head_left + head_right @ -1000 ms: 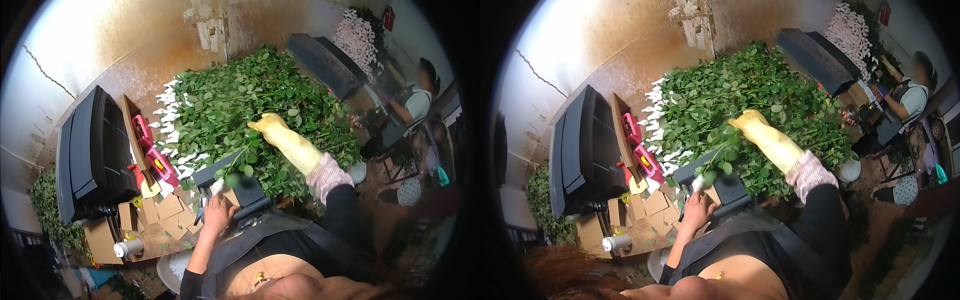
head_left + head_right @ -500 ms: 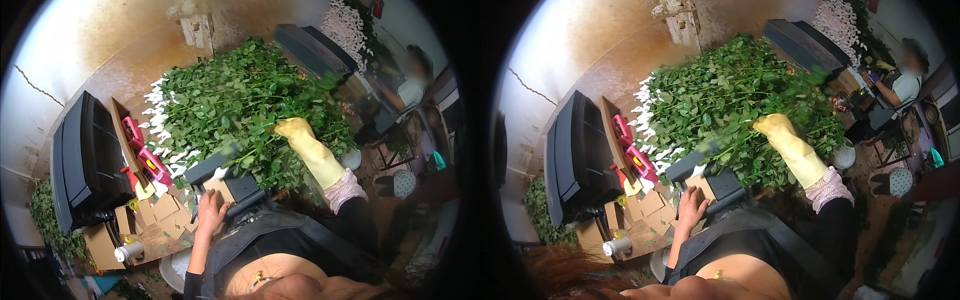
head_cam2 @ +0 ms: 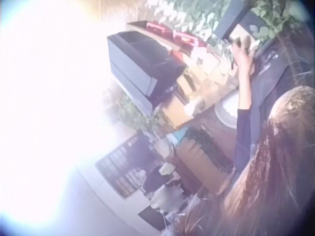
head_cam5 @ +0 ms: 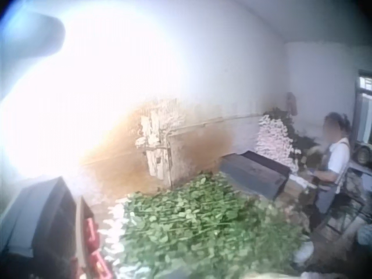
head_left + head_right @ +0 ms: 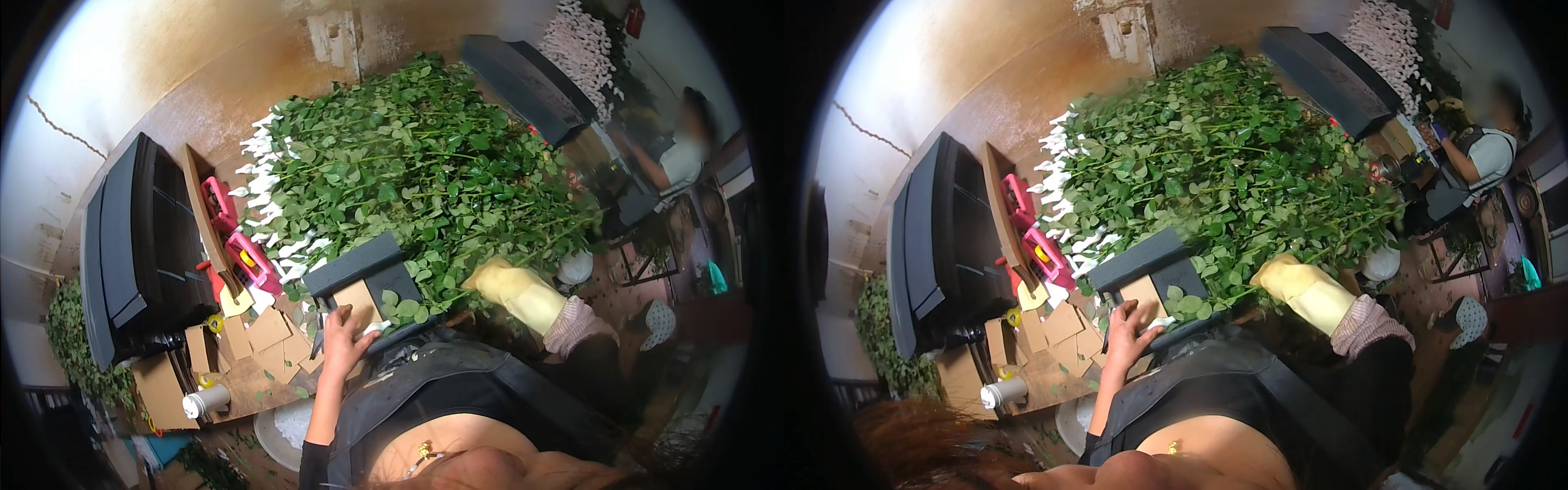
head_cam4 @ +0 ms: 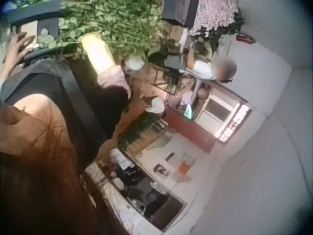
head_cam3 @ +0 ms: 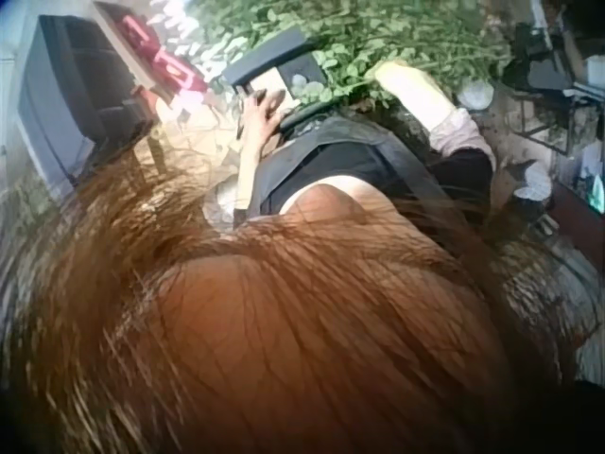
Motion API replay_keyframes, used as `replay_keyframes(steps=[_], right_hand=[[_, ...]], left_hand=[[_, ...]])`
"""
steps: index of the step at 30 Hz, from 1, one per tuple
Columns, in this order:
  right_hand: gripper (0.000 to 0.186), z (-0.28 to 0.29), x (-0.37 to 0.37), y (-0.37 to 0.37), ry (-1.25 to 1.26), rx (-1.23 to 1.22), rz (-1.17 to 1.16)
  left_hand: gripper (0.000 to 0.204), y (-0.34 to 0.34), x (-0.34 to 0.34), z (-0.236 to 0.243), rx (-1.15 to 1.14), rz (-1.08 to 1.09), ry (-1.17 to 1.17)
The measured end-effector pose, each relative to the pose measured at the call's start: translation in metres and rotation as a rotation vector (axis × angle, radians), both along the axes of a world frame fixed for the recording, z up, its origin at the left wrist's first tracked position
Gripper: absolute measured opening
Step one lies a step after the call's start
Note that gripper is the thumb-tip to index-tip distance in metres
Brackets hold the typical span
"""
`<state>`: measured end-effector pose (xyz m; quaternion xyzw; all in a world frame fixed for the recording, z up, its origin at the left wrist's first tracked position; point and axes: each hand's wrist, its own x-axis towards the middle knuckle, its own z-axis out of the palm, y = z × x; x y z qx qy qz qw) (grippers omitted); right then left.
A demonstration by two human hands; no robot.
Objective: The person arranges white flowers and green leaves into a black plastic tray and then into a cardboard box. They use shears to trim stems and adjust the placement of the flowers and leaves to fit them neatly into the containers.
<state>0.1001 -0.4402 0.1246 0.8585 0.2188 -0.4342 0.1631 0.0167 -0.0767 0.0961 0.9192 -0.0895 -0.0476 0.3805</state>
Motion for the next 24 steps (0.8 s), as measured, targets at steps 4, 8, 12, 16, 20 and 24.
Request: replay_keyframes(steps=[4, 8, 12, 16, 20, 24], right_hand=[[0.036, 0.062, 0.061, 0.0, -0.173, 0.455, -0.068], [0.037, 0.064, 0.153, 0.061, -0.455, 0.728, -0.352], [0.032, 0.027, 0.234, 0.083, -0.712, 0.305, -0.263], [0.028, 0.06, 0.275, 0.093, -0.799, 0.156, -0.172], [0.012, 0.122, 0.241, 0.074, -1.173, 0.749, 0.089], [0.01, 0.104, 0.227, 0.027, -1.023, 0.959, 0.202]], left_hand=[[0.034, 0.005, -0.003, -0.002, 0.04, -0.047, 0.049], [0.035, 0.005, 0.001, 0.002, 0.058, -0.059, 0.081], [0.037, 0.006, 0.008, 0.009, 0.068, -0.114, 0.102], [0.037, 0.009, 0.008, 0.012, 0.08, -0.137, 0.136], [0.035, 0.013, 0.003, 0.008, 0.131, -0.172, 0.109], [0.029, 0.014, 0.01, 0.0, 0.151, -0.21, 0.009]])
